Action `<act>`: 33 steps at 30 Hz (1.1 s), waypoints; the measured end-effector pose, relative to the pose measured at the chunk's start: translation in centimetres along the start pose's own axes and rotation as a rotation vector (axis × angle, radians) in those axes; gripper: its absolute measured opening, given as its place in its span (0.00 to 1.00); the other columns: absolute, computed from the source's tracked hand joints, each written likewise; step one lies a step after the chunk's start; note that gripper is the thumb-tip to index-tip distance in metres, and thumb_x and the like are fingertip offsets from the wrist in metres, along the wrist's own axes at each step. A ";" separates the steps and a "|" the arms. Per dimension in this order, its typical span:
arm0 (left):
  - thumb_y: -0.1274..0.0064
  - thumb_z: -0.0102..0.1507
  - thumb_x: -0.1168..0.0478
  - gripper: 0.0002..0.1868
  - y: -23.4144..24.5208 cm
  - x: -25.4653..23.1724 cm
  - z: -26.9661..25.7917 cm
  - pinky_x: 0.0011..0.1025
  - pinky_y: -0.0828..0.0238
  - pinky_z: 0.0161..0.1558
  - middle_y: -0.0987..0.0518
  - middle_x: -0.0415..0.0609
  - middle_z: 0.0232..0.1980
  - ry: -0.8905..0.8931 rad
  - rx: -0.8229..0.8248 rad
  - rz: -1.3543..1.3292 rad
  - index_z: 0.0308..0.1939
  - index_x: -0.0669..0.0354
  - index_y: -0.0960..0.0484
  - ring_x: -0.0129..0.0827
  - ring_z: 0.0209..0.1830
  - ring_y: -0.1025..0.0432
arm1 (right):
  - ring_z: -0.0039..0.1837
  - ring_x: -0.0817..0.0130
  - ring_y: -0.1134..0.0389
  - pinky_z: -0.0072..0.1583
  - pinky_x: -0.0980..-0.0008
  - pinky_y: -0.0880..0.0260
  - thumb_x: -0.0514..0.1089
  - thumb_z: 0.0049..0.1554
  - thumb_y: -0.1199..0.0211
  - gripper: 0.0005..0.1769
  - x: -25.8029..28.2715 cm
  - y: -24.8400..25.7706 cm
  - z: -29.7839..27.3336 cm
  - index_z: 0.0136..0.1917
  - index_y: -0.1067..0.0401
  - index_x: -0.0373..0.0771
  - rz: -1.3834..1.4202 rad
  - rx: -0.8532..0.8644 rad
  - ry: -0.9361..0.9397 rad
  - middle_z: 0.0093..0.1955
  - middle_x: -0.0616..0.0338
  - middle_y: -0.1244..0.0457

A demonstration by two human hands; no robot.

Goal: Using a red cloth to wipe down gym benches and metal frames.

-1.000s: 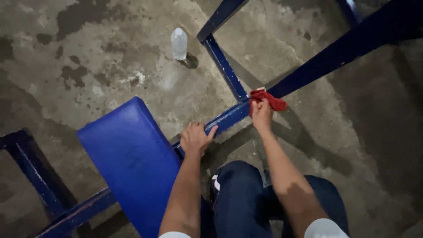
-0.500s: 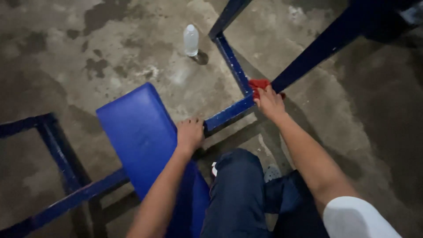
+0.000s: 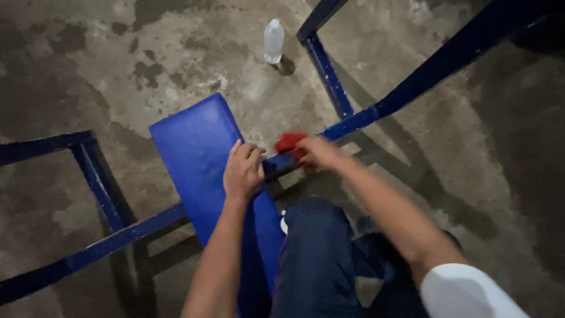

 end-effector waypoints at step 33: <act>0.45 0.57 0.67 0.12 -0.4 0.4 0.0 0.44 0.39 0.70 0.23 0.49 0.45 -0.028 -0.035 0.005 0.44 0.56 0.17 0.42 0.53 0.27 | 0.51 0.61 0.25 0.54 0.61 0.25 0.43 0.49 0.27 0.25 5.4 -5.1 0.7 0.59 0.25 0.40 -0.190 -0.342 -0.004 0.49 0.50 0.27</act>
Point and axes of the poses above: each hand's wrist, its own z-axis towards the middle knuckle, its own y-axis out of the back of the hand, x = y × z, the point moved 5 cm from there along z, towards the middle knuckle
